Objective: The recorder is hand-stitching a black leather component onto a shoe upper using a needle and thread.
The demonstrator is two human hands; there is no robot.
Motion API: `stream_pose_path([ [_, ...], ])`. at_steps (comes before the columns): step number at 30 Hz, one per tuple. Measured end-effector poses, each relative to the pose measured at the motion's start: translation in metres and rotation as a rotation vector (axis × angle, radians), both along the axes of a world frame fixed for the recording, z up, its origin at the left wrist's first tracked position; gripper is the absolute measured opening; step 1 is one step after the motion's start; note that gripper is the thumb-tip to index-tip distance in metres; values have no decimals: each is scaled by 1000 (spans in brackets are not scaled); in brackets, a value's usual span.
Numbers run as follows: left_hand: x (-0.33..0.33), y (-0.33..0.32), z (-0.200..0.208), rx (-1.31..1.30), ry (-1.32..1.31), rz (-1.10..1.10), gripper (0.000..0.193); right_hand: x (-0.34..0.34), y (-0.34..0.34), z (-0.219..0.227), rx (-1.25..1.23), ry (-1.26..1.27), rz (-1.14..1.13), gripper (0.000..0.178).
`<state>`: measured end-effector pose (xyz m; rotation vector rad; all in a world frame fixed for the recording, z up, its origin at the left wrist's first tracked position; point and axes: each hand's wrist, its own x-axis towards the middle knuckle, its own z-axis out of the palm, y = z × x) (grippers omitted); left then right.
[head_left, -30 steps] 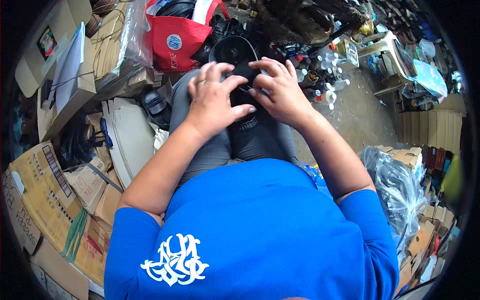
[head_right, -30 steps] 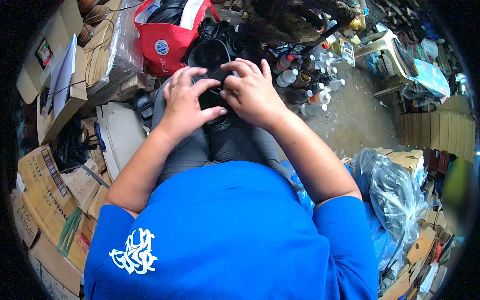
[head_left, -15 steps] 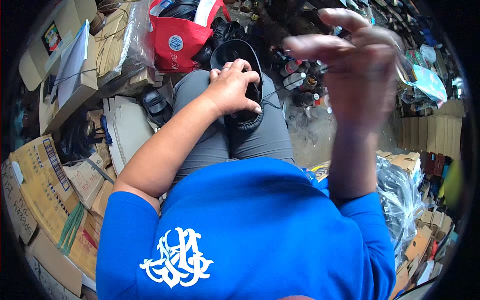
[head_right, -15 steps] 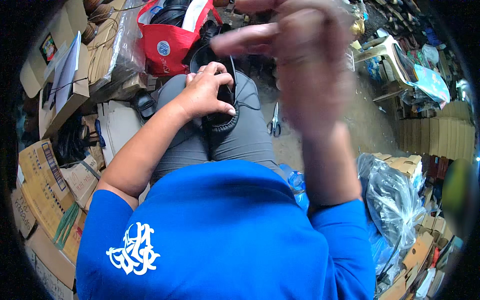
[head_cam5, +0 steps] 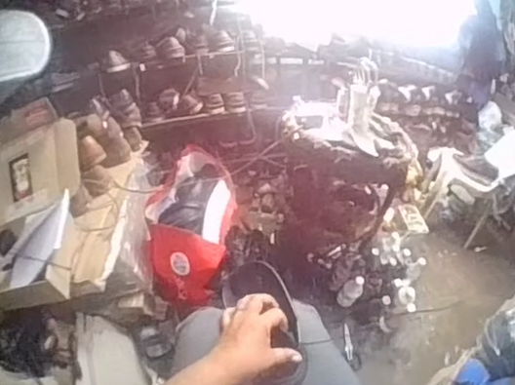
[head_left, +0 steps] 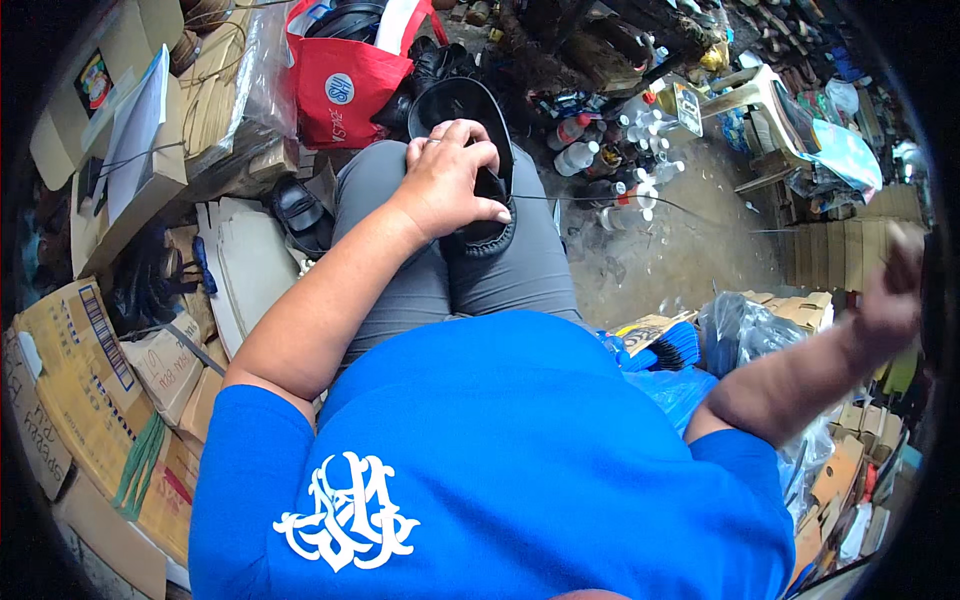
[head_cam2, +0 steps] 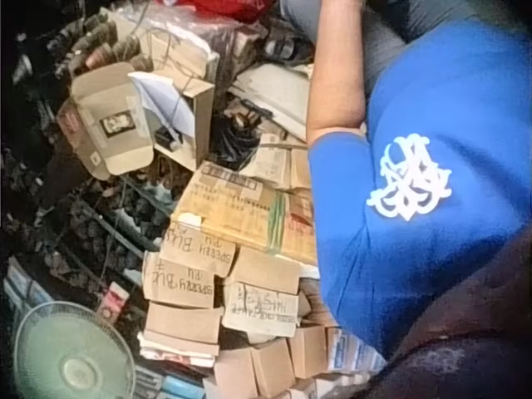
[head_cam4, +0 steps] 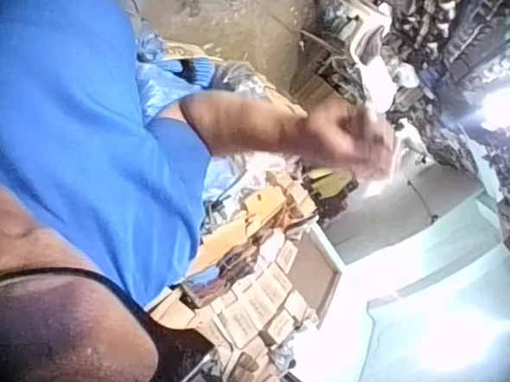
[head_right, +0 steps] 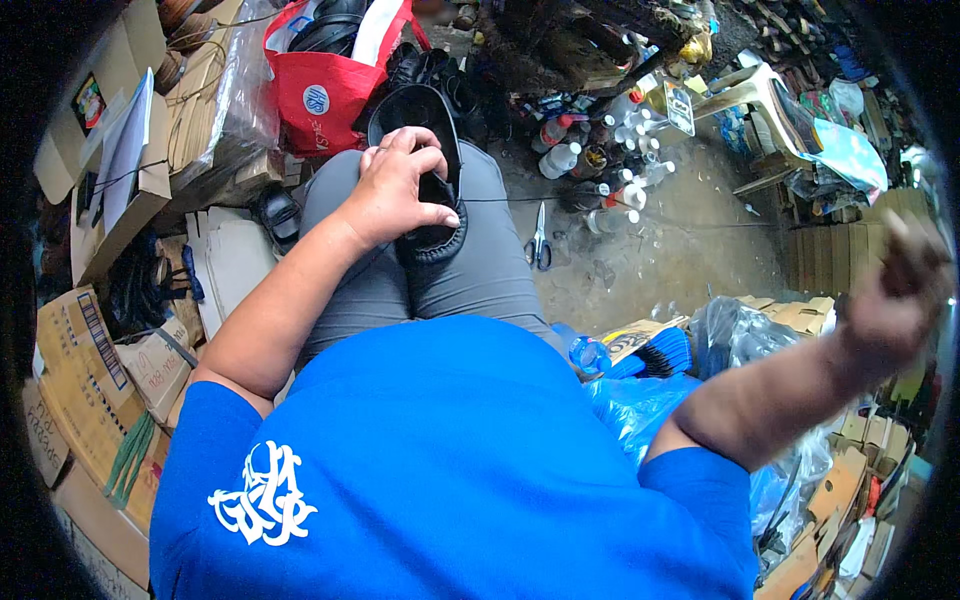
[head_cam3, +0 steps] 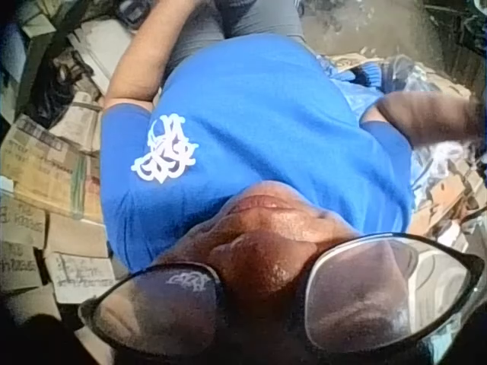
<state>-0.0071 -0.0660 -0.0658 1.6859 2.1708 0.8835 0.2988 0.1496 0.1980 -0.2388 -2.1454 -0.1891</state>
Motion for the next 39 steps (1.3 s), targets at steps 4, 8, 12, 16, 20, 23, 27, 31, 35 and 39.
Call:
stream_pose_path([
  [4,2,-10,0,117,70,22,45,-138,-57,-128,-1091,-374,97,30],
  [8,7,-16,3,77,60,-21,37,-190,-79,-230,-1034,-705,-101,44],
  [12,7,-32,4,263,155,-25,21,-183,-65,-260,-1095,-731,-87,43],
  [16,19,-39,-1,366,226,-36,17,-186,-70,-265,-1152,-650,42,31],
  [20,24,-40,0,357,293,-61,11,-161,-62,-253,-1030,-583,165,26],
  [23,21,-45,-3,349,292,-59,8,-149,-86,-211,-1131,-640,105,18],
  [27,23,-43,-3,357,275,-59,9,-145,-104,-191,-851,-753,136,11],
  [31,24,-42,-2,362,272,-71,8,-150,-107,-194,-680,-828,88,9],
  [35,24,-43,-3,381,262,-73,8,-158,-112,-195,-640,-880,49,9],
  [39,23,-45,-3,379,263,-84,8,-170,-123,-190,-442,-955,-31,9],
])
